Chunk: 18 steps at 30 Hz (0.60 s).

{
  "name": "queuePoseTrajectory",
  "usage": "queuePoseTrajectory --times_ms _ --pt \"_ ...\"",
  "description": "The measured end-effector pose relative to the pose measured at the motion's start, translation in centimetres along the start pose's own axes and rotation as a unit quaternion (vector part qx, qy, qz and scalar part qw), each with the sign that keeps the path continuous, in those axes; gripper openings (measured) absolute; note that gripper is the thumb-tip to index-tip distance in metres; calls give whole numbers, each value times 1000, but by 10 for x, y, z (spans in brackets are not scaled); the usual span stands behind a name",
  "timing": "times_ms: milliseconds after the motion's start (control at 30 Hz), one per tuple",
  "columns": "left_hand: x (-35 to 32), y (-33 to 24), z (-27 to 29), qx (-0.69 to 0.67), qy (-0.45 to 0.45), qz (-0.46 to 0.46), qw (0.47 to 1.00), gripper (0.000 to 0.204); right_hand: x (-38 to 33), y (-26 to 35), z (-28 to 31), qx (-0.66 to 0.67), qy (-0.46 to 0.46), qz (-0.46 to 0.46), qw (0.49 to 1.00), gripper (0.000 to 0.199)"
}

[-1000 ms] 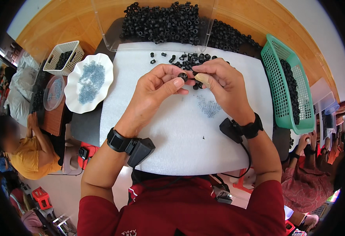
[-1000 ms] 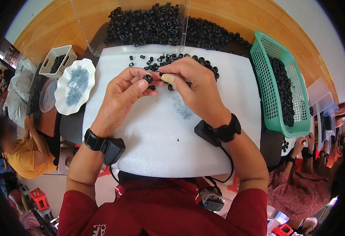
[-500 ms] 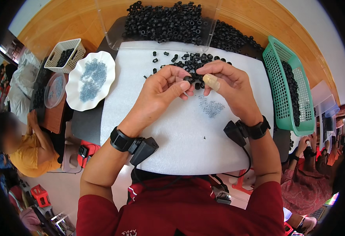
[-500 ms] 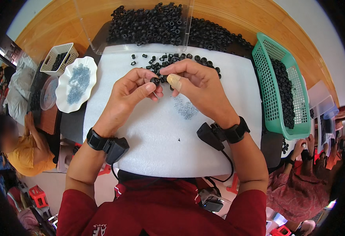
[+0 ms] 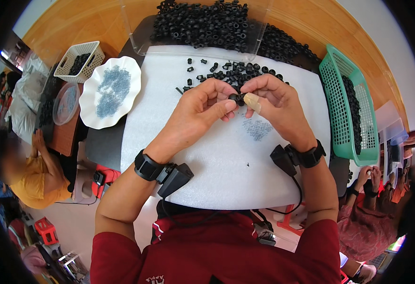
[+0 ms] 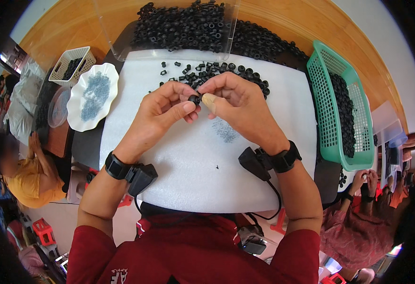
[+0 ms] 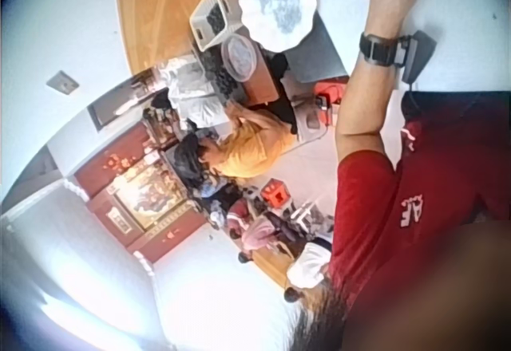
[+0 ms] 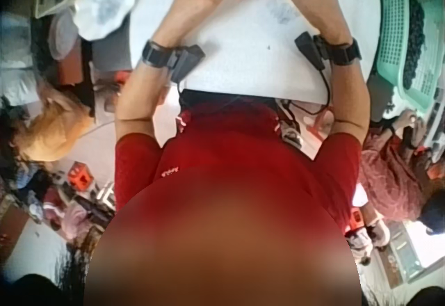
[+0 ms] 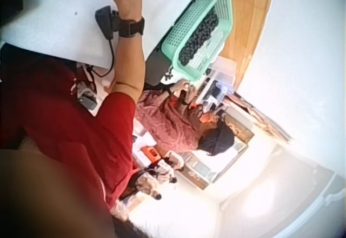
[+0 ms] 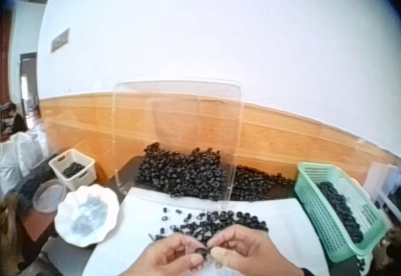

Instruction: Assembling small black plastic components by inserting pins.

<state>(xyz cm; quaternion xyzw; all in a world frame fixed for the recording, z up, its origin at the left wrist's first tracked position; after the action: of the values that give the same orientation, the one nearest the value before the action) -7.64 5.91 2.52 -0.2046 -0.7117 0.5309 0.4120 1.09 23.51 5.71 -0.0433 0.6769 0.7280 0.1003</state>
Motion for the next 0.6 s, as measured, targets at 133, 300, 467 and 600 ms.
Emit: queuePoseTrajectory --times_ms 133,300,467,600 --pt "0 1 0 0 1 9 1000 23 0 -1 -1 -15 -7 -10 1000 17" --pt "-1 2 0 3 7 13 1000 23 0 -5 -5 -22 -6 11 1000 16" --pt "-3 2 0 17 15 13 1000 23 -1 -7 0 -116 -15 82 990 16" --pt "-2 -5 -3 21 20 19 999 16 -1 -4 4 -91 41 57 993 15"
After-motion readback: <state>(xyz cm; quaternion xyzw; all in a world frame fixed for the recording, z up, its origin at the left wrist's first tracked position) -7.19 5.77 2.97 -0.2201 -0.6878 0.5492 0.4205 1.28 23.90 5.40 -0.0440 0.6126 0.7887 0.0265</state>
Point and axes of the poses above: each hand's wrist, its own x-axis towards the middle knuckle, its own z-axis out of the back of the hand, y = z × x, the point moved 1 cm from there along x, towards the middle knuckle, and after that the axes turned 15 degrees about -z, right-handed, at the moved point
